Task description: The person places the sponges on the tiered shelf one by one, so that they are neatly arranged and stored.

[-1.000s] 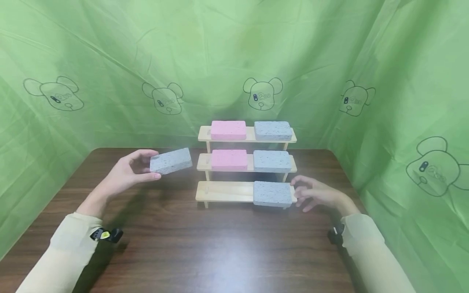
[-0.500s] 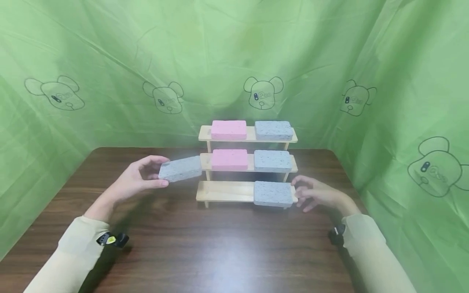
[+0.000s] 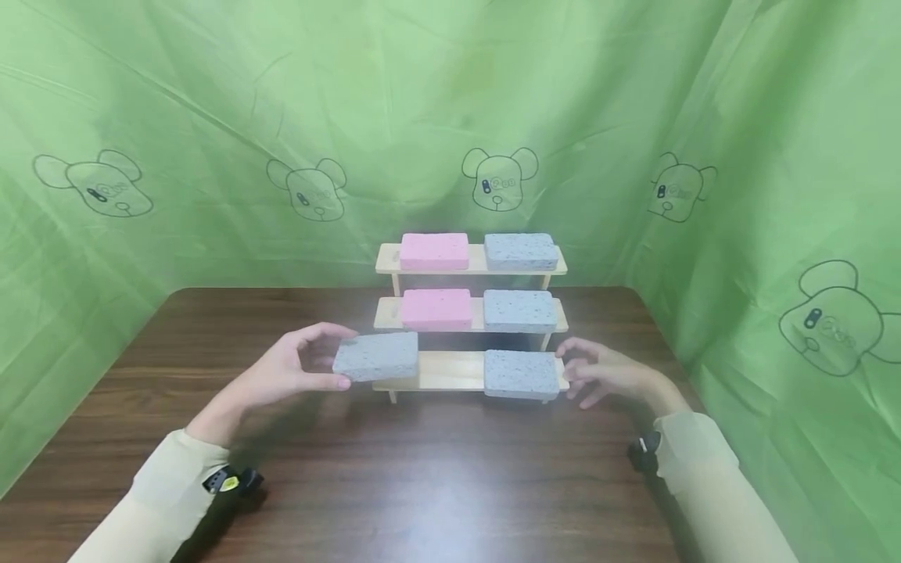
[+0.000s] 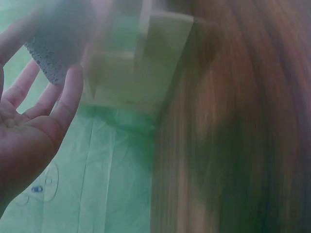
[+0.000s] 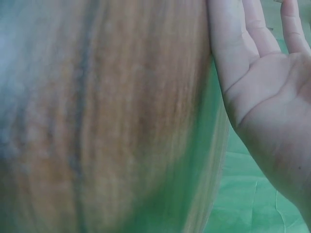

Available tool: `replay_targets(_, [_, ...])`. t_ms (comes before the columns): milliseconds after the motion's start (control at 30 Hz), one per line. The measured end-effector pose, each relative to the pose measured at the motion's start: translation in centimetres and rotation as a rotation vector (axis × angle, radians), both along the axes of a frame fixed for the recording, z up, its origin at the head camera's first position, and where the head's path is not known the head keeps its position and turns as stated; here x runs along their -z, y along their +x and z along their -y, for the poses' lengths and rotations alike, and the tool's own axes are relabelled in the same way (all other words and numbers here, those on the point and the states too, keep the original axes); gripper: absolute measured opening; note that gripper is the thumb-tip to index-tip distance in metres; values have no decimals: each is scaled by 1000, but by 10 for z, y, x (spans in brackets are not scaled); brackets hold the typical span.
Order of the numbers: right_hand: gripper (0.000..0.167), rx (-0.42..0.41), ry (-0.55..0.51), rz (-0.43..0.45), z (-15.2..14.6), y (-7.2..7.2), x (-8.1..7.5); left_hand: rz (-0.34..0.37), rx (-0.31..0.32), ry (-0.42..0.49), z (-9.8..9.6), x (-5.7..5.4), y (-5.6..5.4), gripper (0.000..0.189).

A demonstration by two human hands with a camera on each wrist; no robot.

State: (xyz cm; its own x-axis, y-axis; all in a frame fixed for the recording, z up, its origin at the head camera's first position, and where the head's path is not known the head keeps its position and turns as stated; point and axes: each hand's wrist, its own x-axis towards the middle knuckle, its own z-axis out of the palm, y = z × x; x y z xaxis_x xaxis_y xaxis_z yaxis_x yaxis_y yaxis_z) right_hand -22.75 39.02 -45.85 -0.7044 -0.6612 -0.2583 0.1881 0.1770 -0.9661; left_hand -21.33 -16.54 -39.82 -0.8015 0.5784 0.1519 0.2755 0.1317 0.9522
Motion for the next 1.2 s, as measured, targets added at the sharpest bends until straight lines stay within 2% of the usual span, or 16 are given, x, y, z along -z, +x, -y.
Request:
replay_targets(167, [31, 4, 3, -3, 0, 1, 1, 4, 27, 21, -18, 7, 1, 61])
replay_targets(367, [31, 13, -1, 12, -2, -1, 5, -39, 41, 29, -39, 18, 1, 60])
replay_targets(567, [31, -1, 1, 7, 1, 1, 7, -58, 60, 26, -50, 22, 1, 58])
replay_targets(700, [29, 21, 33, 6, 1, 2, 3, -66, 64, 41, -58, 24, -1, 57])
replay_targets(933, [29, 13, 47, -7, 2, 4, -2, -15, 50, 46, -69, 30, -3, 59])
replay_targets(1200, [29, 12, 37, -7, 1, 2, 1, -107, 24, 14, -78, 35, -4, 57])
